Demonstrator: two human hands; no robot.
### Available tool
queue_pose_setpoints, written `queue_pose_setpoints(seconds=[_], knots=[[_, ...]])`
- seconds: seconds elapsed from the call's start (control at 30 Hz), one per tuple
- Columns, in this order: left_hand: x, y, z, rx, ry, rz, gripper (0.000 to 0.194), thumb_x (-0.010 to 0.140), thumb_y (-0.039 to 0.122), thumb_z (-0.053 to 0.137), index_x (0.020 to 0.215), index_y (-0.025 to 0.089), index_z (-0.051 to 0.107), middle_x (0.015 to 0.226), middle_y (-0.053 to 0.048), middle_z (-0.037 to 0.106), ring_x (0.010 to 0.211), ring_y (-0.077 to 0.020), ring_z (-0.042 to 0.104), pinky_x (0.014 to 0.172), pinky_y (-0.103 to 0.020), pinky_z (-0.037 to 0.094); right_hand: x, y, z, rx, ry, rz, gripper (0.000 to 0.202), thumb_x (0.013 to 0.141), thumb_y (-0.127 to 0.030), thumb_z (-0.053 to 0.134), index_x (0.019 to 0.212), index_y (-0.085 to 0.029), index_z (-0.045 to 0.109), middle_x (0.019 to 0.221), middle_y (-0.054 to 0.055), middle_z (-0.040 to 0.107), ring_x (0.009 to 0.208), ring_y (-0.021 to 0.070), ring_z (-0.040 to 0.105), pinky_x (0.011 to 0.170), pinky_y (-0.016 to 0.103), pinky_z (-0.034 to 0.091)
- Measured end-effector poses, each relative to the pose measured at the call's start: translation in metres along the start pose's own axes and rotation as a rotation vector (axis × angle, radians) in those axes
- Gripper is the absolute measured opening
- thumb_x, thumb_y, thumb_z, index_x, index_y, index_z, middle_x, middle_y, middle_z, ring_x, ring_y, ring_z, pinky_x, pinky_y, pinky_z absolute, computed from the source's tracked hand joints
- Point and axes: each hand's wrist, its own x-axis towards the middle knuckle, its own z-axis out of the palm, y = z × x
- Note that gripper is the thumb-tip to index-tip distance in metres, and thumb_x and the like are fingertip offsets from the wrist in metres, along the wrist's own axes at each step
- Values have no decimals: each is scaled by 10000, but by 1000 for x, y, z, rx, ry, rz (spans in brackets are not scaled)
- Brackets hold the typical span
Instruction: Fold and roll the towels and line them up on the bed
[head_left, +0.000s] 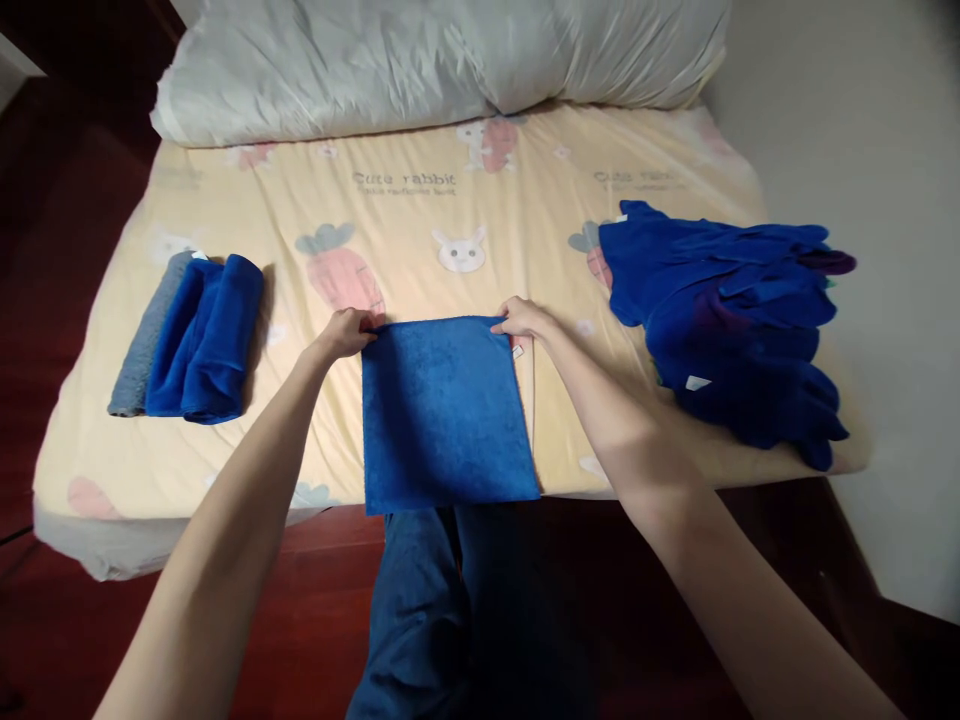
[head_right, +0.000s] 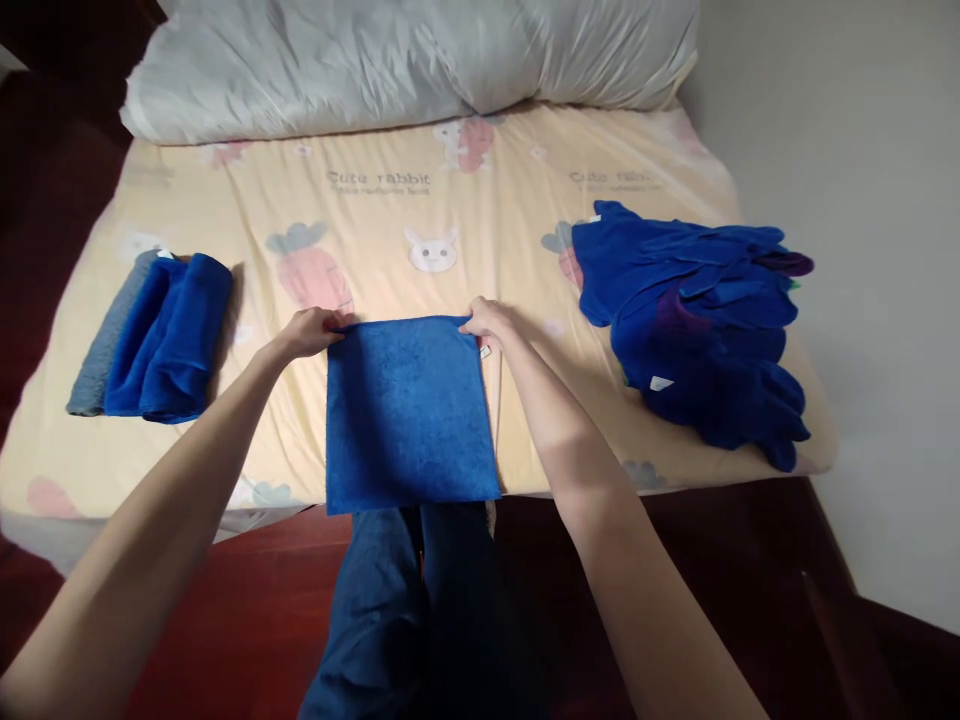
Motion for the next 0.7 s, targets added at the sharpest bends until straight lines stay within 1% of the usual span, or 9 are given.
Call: queue_pose_setpoints(seconds=[0.1, 0.17, 0.27, 0.33, 0.4, 0.47, 0.53, 0.6, 0.7], knots=[[4, -2, -8, 22, -100, -63, 166, 681, 276, 765, 814, 215, 687, 756, -12, 710, 833, -237, 703, 856, -355, 547, 2, 4, -3, 121, -10, -46, 177, 697, -177, 847, 822, -177, 721, 738, -19, 686, 720, 144, 640, 758, 267, 518], [3, -3, -13, -35, -61, -82, 196, 720, 303, 749, 878, 209, 681, 787, -16, 722, 807, -219, 705, 842, -353, 559, 5, 7, 0, 197, 71, -64, 151, 715, -162, 823, 814, -166, 709, 729, -19, 679, 695, 134, 626, 748, 265, 514], [0, 3, -13, -127, 80, -123, 194, 795, 311, 700, 939, 185, 669, 844, -49, 736, 815, -209, 698, 848, -355, 567, 8, 8, 9, 257, 250, -57, 147, 761, -178, 783, 880, -154, 702, 796, 11, 702, 737, 159, 644, 781, 304, 535], [-5, 14, -7, -131, 199, -152, 205, 865, 288, 633, 1025, 161, 655, 921, -86, 739, 895, -222, 690, 889, -373, 563, 7, 3, 17, 243, 353, -79, 149, 840, -175, 695, 987, -148, 699, 878, 51, 721, 837, 200, 669, 854, 356, 545], [-14, 33, 4, -72, 326, -154, 260, 938, 255, 526, 1152, 146, 625, 1105, -141, 716, 1092, -267, 647, 987, -440, 528, -3, -8, 26, 179, 447, -153, 248, 923, -166, 571, 1147, -142, 675, 1051, 111, 721, 1040, 254, 658, 979, 423, 516], [-27, 56, 19, 3, 393, -90, 347, 981, 258, 443, 1286, 161, 580, 1362, -170, 608, 1338, -311, 505, 1117, -521, 424, -21, -24, 39, 86, 501, -272, 374, 983, -194, 472, 1332, -146, 597, 1323, 154, 634, 1296, 302, 540, 1119, 504, 419], [-42, 77, 36, 52, 332, 54, 432, 1002, 323, 417, 1399, 192, 524, 1552, -145, 452, 1497, -324, 318, 1215, -557, 284, -43, -39, 55, -14, 460, -424, 466, 1021, -265, 421, 1474, -177, 490, 1545, 130, 466, 1471, 318, 359, 1216, 563, 285], [-56, 89, 53, 70, 214, 184, 521, 1008, 406, 404, 1480, 196, 465, 1623, -123, 368, 1551, -325, 213, 1257, -561, 184, -62, -49, 73, -88, 348, -558, 518, 1039, -332, 395, 1541, -204, 416, 1642, 81, 347, 1540, 292, 245, 1265, 558, 187], [-67, 86, 68, 51, 165, 188, 613, 1008, 481, 372, 1541, 179, 403, 1660, -118, 307, 1570, -331, 160, 1274, -568, 111, -75, -48, 93, -123, 274, -591, 567, 1050, -403, 363, 1576, -193, 364, 1685, 63, 270, 1570, 245, 184, 1294, 508, 120]])
